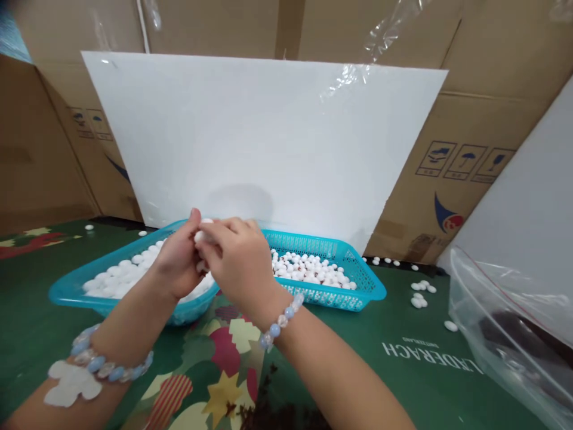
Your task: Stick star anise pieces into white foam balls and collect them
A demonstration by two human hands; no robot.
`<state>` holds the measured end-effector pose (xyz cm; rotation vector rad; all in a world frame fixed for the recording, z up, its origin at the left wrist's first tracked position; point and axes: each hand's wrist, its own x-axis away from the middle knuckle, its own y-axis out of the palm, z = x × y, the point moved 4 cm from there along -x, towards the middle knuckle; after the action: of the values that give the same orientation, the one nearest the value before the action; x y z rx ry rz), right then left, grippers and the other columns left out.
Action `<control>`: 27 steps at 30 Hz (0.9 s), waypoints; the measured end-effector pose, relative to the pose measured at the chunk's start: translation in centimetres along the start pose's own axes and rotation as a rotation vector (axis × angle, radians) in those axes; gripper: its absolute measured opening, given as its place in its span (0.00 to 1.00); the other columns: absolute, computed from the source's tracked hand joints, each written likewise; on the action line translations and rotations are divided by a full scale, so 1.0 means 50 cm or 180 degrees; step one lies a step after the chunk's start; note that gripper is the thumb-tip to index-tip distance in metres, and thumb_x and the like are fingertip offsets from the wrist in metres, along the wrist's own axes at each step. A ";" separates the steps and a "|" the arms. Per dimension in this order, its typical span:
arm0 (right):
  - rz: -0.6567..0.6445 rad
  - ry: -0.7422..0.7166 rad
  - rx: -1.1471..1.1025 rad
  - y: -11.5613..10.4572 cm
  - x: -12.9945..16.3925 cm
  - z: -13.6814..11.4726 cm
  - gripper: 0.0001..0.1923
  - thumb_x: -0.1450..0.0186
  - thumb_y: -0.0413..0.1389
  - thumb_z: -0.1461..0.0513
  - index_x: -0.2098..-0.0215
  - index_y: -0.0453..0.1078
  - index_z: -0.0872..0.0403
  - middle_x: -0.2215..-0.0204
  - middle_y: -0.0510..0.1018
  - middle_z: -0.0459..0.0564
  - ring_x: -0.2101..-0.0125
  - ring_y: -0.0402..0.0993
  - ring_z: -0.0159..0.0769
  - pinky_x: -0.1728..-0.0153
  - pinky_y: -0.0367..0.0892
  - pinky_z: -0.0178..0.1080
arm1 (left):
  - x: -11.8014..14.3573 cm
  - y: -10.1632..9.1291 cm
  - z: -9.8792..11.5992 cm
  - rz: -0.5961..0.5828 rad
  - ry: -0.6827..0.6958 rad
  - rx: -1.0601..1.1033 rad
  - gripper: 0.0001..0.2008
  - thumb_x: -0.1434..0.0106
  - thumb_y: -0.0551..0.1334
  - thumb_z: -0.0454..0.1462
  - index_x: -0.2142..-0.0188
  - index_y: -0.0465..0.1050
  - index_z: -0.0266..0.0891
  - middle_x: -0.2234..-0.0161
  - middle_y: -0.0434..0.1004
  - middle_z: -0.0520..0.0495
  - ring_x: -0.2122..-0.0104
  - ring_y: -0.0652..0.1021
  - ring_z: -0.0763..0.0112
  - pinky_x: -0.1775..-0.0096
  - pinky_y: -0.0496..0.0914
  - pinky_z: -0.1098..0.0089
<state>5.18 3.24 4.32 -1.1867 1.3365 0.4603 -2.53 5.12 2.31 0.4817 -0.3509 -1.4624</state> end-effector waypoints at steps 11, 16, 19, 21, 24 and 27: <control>-0.0235 -0.0551 0.0634 -0.006 -0.011 -0.026 0.04 0.50 0.51 0.66 0.80 0.67 0.54 0.71 0.70 0.47 0.70 0.60 0.37 0.71 0.57 0.40 | 0.024 0.006 0.022 -0.0244 0.0087 0.0023 0.14 0.52 0.52 0.41 0.88 0.55 0.35 0.94 0.48 0.58 0.94 0.53 0.85 0.92 0.45 0.81; -0.0566 0.0070 -0.0290 -0.007 -0.043 0.002 0.04 0.51 0.51 0.69 0.76 0.67 0.58 0.72 0.67 0.48 0.71 0.62 0.29 0.70 0.59 0.33 | 0.009 -0.003 0.019 -0.0449 -0.0031 -0.0110 0.10 0.53 0.53 0.36 0.87 0.57 0.35 0.93 0.53 0.57 0.93 0.56 0.84 0.92 0.47 0.82; -0.0887 0.0358 -0.0611 0.007 -0.061 0.021 0.13 0.51 0.51 0.69 0.66 0.64 0.59 0.70 0.66 0.48 0.71 0.62 0.26 0.73 0.60 0.30 | 0.006 -0.004 0.017 -0.0469 -0.0085 -0.0135 0.12 0.52 0.51 0.38 0.87 0.56 0.35 0.93 0.52 0.56 0.93 0.57 0.83 0.92 0.47 0.82; -0.1186 0.0341 -0.0614 0.023 -0.064 0.027 0.12 0.51 0.51 0.69 0.66 0.64 0.59 0.72 0.66 0.47 0.72 0.62 0.26 0.73 0.59 0.31 | 0.009 -0.002 0.018 -0.0426 -0.0040 -0.0198 0.12 0.51 0.51 0.39 0.86 0.57 0.35 0.93 0.50 0.57 0.93 0.57 0.83 0.92 0.47 0.82; -0.1200 0.0361 -0.0588 0.034 -0.059 0.032 0.04 0.50 0.50 0.67 0.75 0.66 0.58 0.77 0.64 0.45 0.74 0.61 0.26 0.72 0.59 0.32 | 0.016 0.002 0.015 -0.0334 -0.0048 -0.0285 0.13 0.51 0.50 0.41 0.85 0.58 0.35 0.93 0.47 0.57 0.93 0.56 0.82 0.92 0.47 0.82; -0.0769 0.0572 -0.0822 0.022 -0.049 0.040 0.01 0.51 0.51 0.66 0.79 0.63 0.57 0.78 0.64 0.43 0.77 0.60 0.25 0.73 0.58 0.32 | 0.018 0.006 0.009 -0.0396 -0.0119 -0.0216 0.15 0.52 0.51 0.44 0.84 0.59 0.35 0.93 0.48 0.57 0.93 0.56 0.82 0.92 0.47 0.82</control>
<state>4.60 6.24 5.70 -1.6144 1.2898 0.3648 -2.42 4.17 2.80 0.4283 -0.3041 -1.6006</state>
